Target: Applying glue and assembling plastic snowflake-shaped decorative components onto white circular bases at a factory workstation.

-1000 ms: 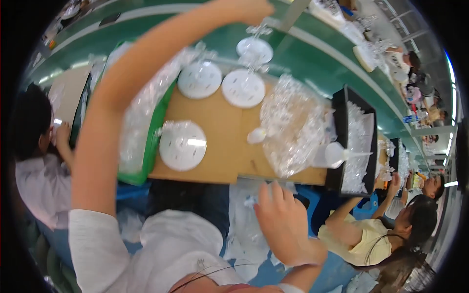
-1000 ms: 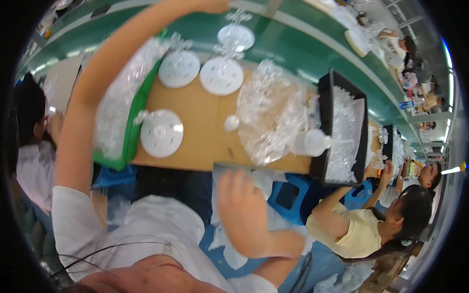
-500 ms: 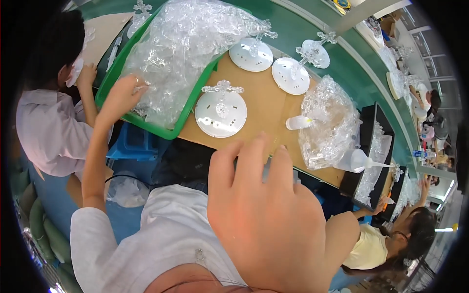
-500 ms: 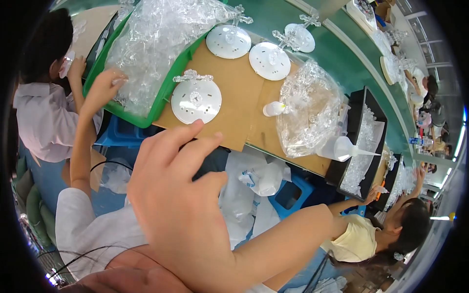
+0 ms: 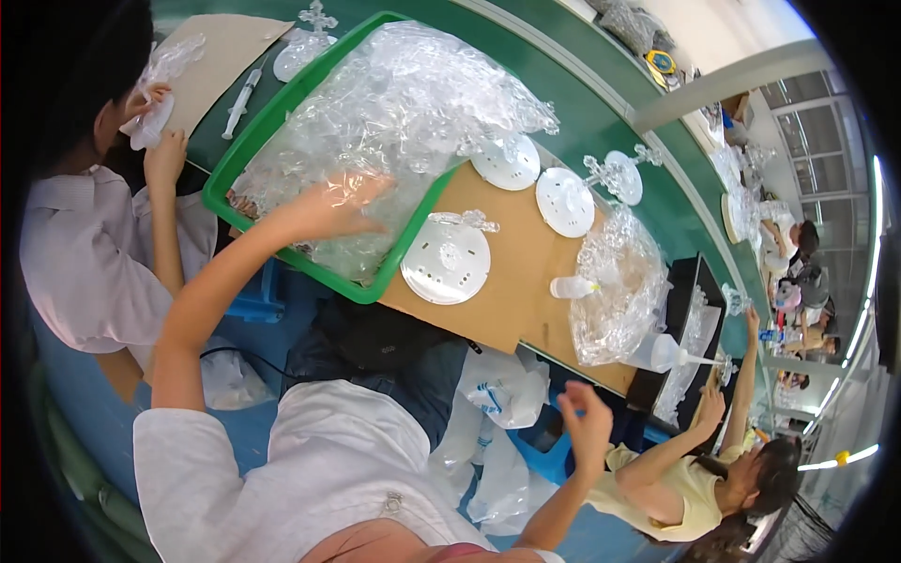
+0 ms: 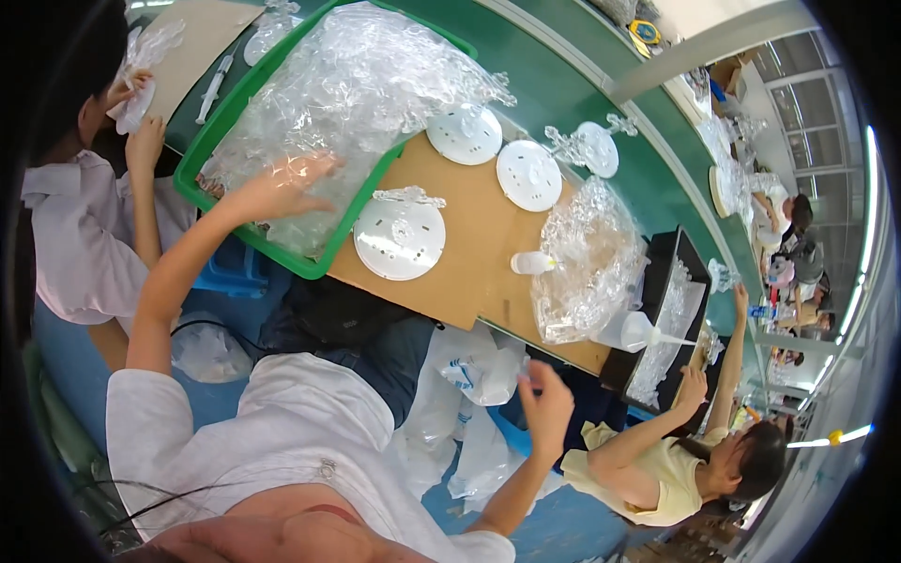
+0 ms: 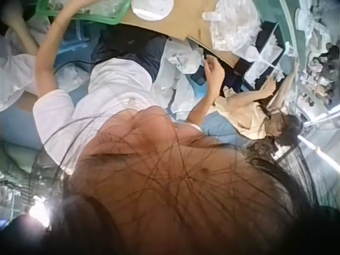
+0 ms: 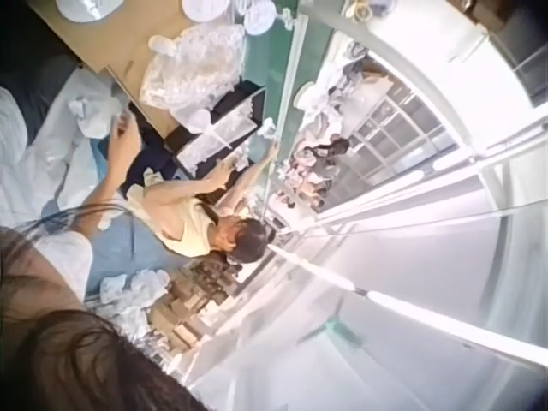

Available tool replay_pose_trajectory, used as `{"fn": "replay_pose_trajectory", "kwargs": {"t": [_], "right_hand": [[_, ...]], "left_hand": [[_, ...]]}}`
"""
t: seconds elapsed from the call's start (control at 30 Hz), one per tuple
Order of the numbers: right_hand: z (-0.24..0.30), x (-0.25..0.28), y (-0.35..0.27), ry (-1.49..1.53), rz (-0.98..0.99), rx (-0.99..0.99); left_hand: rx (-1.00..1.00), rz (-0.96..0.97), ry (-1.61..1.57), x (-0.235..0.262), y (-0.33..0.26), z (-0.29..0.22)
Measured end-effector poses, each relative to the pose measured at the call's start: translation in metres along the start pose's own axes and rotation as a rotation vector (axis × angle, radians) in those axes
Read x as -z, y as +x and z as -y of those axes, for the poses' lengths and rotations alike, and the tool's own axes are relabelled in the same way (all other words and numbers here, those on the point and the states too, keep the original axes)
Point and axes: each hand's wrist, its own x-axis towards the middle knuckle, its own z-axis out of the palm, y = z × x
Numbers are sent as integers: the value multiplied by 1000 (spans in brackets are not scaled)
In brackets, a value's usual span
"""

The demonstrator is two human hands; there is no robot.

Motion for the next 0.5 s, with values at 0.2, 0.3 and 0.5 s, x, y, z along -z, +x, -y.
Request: {"fn": "replay_pose_trajectory", "kwargs": {"t": [0.2, 0.3, 0.5], "right_hand": [[13, -5, -21, 210, 25, -159], [40, -11, -10, 326, -92, -129], [143, -74, 42, 729, 192, 179]], "left_hand": [[270, -206, -87, 54, -46, 25], [433, -564, -111, 56, -81, -46], [-241, -464, -230, -64, -56, -152]]}}
